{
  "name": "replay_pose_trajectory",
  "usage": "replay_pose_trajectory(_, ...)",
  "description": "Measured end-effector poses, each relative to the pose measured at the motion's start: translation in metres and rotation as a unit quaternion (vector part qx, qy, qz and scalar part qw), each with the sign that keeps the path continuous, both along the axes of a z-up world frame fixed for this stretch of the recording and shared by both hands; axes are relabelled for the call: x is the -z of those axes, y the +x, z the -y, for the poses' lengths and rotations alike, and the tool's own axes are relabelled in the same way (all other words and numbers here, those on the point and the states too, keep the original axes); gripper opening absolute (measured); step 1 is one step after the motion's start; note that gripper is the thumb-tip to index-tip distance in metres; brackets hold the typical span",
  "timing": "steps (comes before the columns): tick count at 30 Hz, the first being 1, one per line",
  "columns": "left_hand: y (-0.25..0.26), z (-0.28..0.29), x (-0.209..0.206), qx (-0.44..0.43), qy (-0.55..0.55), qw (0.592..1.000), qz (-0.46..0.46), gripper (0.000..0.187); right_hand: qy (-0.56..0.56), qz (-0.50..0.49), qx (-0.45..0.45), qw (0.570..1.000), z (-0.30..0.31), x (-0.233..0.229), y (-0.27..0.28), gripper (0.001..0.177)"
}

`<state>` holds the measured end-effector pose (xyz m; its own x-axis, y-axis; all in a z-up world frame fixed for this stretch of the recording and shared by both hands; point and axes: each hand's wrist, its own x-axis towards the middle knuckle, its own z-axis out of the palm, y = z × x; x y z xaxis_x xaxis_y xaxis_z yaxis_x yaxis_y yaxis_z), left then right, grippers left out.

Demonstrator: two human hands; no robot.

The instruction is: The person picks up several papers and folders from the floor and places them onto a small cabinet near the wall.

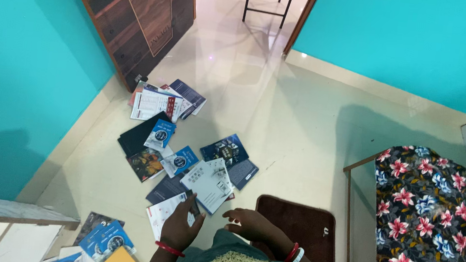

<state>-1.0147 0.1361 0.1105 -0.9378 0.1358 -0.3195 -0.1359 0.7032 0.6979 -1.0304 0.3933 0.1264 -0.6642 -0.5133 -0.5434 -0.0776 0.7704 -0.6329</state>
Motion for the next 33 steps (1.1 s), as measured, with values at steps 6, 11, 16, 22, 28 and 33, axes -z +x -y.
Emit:
replay_pose_trajectory(6, -0.011, 0.033, 0.007, 0.020, -0.013, 0.999, -0.027, 0.066, -0.015, -0.020, 0.007, 1.000, 0.032, 0.009, 0.000, 0.045)
replay_pose_trajectory(11, -0.006, 0.063, 0.020, 0.049, 0.009, 0.997, -0.065, 0.055, -0.015, -0.016, 0.001, 1.000, 0.061, 0.015, -0.002, 0.044)
replay_pose_trajectory(16, -0.001, 0.087, 0.026, 0.057, -0.001, 0.997, -0.042, 0.048, -0.015, -0.030, -0.001, 0.999, 0.084, 0.017, -0.005, 0.044)
replay_pose_trajectory(22, 0.003, 0.099, 0.024, 0.064, 0.005, 0.998, -0.010, 0.048, -0.003, -0.010, -0.003, 1.000, 0.101, 0.018, -0.008, 0.045)
replay_pose_trajectory(28, 0.004, 0.106, 0.026, 0.072, 0.013, 0.997, -0.008, 0.047, 0.019, 0.008, -0.010, 1.000, 0.112, 0.017, -0.007, 0.046)
replay_pose_trajectory(33, 0.005, 0.107, 0.028, 0.092, 0.008, 0.996, 0.000, 0.047, 0.007, 0.011, 0.011, 1.000, 0.113, 0.019, -0.006, 0.045)
